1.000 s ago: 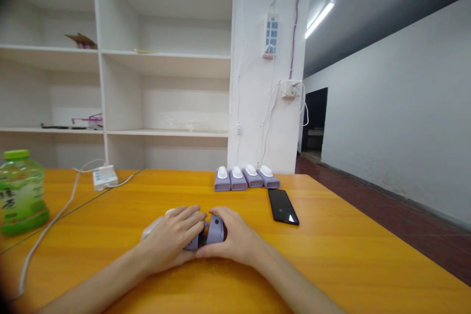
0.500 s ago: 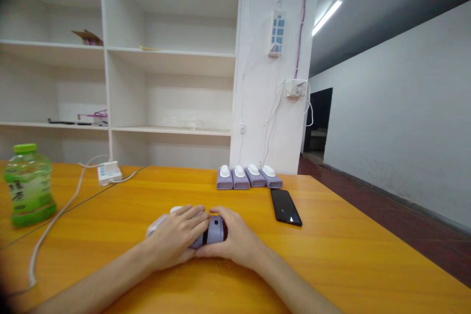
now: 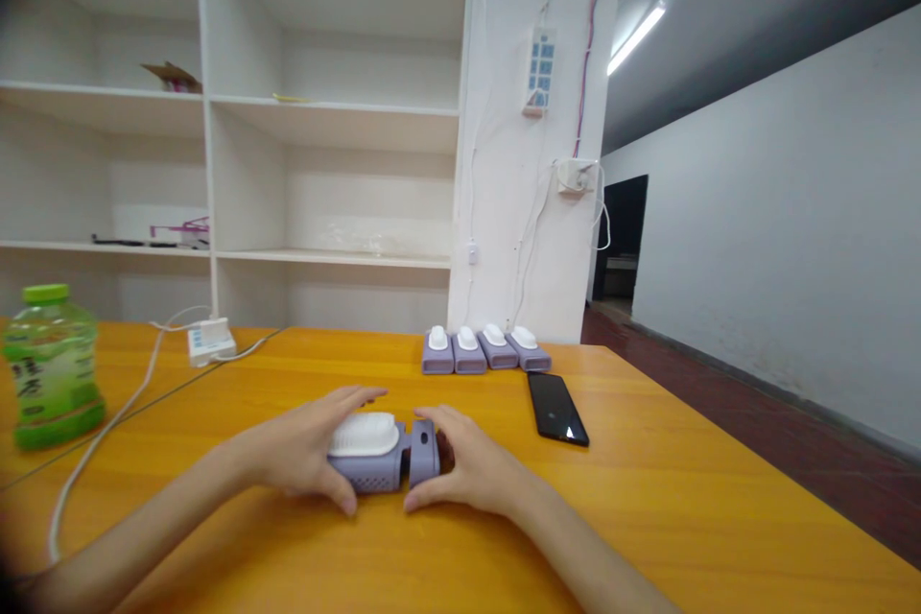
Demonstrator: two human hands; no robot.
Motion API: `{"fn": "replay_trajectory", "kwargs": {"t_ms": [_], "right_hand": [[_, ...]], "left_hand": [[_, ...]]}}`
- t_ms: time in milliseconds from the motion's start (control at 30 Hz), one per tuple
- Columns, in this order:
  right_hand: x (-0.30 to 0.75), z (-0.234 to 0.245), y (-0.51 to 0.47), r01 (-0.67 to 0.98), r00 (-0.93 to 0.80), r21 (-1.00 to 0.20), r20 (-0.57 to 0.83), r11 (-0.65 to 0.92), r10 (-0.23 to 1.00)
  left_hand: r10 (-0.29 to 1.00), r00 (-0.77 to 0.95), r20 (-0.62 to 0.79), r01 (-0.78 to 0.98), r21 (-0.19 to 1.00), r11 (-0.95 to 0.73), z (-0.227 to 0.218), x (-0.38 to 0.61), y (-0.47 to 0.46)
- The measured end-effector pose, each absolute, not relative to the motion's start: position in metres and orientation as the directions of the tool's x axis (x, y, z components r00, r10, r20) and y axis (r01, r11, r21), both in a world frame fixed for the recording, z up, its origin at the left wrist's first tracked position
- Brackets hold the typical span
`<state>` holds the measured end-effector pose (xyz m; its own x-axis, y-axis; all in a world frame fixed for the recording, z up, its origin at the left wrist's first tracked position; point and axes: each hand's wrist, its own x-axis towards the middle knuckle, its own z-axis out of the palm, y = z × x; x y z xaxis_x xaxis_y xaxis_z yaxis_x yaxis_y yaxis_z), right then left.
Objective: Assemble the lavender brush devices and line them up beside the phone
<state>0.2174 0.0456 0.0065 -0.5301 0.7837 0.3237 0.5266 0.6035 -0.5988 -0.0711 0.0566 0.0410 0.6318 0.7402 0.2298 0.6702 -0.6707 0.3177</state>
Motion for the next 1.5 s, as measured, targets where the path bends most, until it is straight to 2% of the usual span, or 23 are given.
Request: {"fn": "replay_trajectory", "kwargs": {"t_ms": [100, 167, 467, 833, 933, 1033, 1100, 1200, 1333, 1400, 1500], "right_hand": [[0.222, 0.007, 0.047, 0.537, -0.512, -0.617, 0.304, 0.575, 0.804], [0.222, 0.006, 0.048, 0.531, -0.504, -0.617, 0.322, 0.581, 0.801], [0.216, 0.002, 0.045, 0.562, -0.464, -0.608, 0.33, 0.561, 0.822], [0.209, 0.003, 0.04, 0.569, -0.492, -0.565, 0.348, 0.597, 0.798], [0.198, -0.001, 0.04, 0.64, -0.397, -0.536, 0.382, 0.55, 0.835], [0.179, -0.004, 0.032, 0.7, -0.313, -0.502, 0.424, 0.508, 0.85], [0.169, -0.004, 0.024, 0.696, -0.366, -0.453, 0.443, 0.557, 0.818], [0.163, -0.004, 0.015, 0.673, -0.438, -0.399, 0.463, 0.623, 0.77], [0.169, -0.005, 0.017, 0.632, -0.453, -0.428, 0.472, 0.646, 0.756], [0.173, -0.006, 0.02, 0.617, -0.451, -0.445, 0.474, 0.648, 0.756], [0.176, -0.009, 0.023, 0.615, -0.454, -0.45, 0.47, 0.648, 0.757]], "left_hand": [[0.808, 0.569, 0.155, 0.663, 0.495, -0.562, 0.037, -0.081, 0.064], [0.813, 0.557, 0.17, 0.63, 0.552, -0.547, 0.034, -0.079, 0.065], [0.809, 0.525, 0.266, 0.558, 0.609, -0.563, 0.024, -0.068, 0.063], [0.792, 0.55, 0.266, 0.546, 0.603, -0.582, 0.02, -0.069, 0.069], [0.769, 0.552, 0.323, 0.525, 0.582, -0.621, 0.019, -0.074, 0.078], [0.722, 0.543, 0.429, 0.529, 0.493, -0.691, 0.016, -0.083, 0.088], [0.705, 0.554, 0.441, 0.524, 0.474, -0.708, 0.013, -0.091, 0.093], [0.713, 0.597, 0.368, 0.526, 0.492, -0.694, 0.01, -0.096, 0.09], [0.703, 0.636, 0.319, 0.577, 0.408, -0.707, 0.016, -0.089, 0.075], [0.717, 0.613, 0.332, 0.617, 0.366, -0.697, 0.017, -0.08, 0.07], [0.777, 0.497, 0.386, 0.69, 0.367, -0.624, 0.008, -0.066, 0.072]]}}
